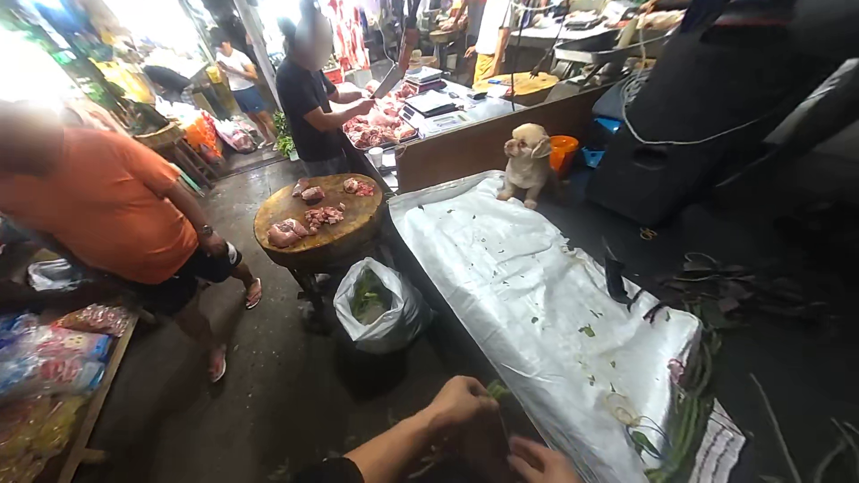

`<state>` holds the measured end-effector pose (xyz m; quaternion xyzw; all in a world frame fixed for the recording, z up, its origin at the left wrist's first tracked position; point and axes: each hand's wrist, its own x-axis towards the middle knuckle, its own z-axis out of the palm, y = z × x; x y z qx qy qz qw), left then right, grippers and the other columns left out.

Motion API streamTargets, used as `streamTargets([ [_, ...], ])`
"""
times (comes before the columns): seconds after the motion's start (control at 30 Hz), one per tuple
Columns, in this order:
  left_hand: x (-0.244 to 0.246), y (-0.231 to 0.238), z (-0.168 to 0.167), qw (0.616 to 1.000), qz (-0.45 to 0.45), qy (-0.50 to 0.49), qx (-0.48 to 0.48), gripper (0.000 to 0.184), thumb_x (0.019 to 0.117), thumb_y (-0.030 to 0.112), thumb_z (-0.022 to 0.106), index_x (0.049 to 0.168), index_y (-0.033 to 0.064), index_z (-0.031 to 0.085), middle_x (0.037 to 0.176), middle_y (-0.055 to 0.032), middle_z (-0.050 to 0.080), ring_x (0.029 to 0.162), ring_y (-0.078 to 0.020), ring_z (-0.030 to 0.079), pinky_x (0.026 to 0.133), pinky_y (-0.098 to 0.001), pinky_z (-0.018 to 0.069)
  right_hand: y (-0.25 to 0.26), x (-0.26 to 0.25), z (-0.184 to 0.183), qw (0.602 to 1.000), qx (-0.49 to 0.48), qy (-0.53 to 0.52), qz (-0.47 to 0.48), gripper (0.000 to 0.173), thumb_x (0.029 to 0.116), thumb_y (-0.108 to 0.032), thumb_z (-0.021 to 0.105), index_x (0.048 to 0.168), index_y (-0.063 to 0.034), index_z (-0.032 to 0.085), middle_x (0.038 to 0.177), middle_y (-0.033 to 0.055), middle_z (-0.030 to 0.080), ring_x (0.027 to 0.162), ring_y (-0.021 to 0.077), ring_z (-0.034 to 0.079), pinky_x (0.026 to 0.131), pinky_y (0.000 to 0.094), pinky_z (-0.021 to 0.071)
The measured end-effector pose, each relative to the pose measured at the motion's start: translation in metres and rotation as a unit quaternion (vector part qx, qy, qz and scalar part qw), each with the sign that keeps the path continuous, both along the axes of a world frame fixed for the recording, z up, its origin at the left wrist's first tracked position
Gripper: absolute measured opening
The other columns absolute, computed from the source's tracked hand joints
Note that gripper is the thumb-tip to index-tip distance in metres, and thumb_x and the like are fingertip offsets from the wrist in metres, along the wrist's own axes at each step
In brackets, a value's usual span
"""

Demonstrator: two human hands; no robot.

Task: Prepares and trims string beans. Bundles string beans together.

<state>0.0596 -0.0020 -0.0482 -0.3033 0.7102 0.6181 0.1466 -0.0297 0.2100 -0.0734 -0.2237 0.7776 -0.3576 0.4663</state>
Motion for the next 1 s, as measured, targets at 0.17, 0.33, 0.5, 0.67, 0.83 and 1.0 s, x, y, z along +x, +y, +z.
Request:
streamTargets([
  [0.17,-0.009,0.003,-0.011,0.997,-0.039,-0.052,-0.048,0.039,0.1000,0.034,0.063,0.127,0.0064,0.059,0.106,-0.0170,0.070,0.083,-0.0281,0.072,0.080,-0.0501,0.0597,-0.025,0.006,0.007,0.930,-0.142,0.316,0.124,0.083,0.0837,-0.001,0.078,0.156,0.0039,0.038,0.163,0.0229,0.035,0.147,0.0376,0.043,0.118,0.0476,0.0405],
  [0.33,0.006,-0.016,0.004,0.958,-0.223,0.105,0.146,0.028,0.0992,0.020,0.064,0.121,0.0025,0.061,0.093,-0.0064,0.065,0.074,-0.0120,0.060,0.069,-0.0330,0.0536,-0.013,-0.010,-0.007,0.940,-0.211,0.268,0.033,0.023,0.0845,0.004,0.071,0.107,0.0076,0.071,0.110,0.0223,0.074,0.108,0.0373,0.071,0.099,0.0544,0.0548],
  [0.5,0.010,-0.008,-0.004,0.974,-0.027,0.173,0.143,0.037,0.1011,0.025,0.062,0.128,0.0015,0.051,0.092,-0.0051,0.060,0.074,-0.0108,0.059,0.070,-0.0306,0.0532,-0.011,0.015,0.025,0.936,-0.308,0.158,0.068,0.023,0.0993,-0.011,0.058,0.104,0.0029,0.076,0.097,0.0108,0.078,0.089,0.0136,0.075,0.087,0.0328,0.0611],
  [0.67,0.014,-0.003,-0.001,0.960,0.023,0.243,0.139,0.027,0.1005,0.016,0.061,0.122,-0.0001,0.060,0.105,-0.0050,0.067,0.087,-0.0087,0.064,0.082,-0.0300,0.0554,-0.039,0.000,-0.026,0.891,-0.287,-0.278,-0.216,0.029,0.1010,-0.021,0.045,0.082,-0.0176,0.066,0.066,-0.0070,0.062,0.056,0.0018,0.057,0.054,0.0191,0.0508],
  [0.83,0.006,-0.020,-0.007,0.972,-0.102,0.164,-0.137,0.021,0.0938,0.021,0.073,0.112,0.0100,0.077,0.107,-0.0032,0.072,0.099,-0.0110,0.068,0.093,-0.0325,0.0572,-0.059,-0.036,0.002,0.886,-0.283,-0.307,-0.202,0.023,0.1029,-0.019,0.048,0.096,-0.0110,0.068,0.058,-0.0110,0.043,0.045,-0.0016,0.033,0.043,0.0164,0.0318],
  [1.0,-0.031,-0.044,0.010,0.922,-0.162,0.094,-0.340,0.028,0.0913,0.024,0.072,0.106,0.0000,0.072,0.097,-0.0165,0.073,0.090,-0.0331,0.072,0.083,-0.0586,0.0569,-0.088,-0.037,0.040,0.982,-0.171,-0.023,-0.071,0.031,0.1065,-0.019,0.052,0.125,-0.0013,0.070,0.099,0.0166,0.073,0.083,0.0237,0.072,0.082,0.0433,0.0601],
])
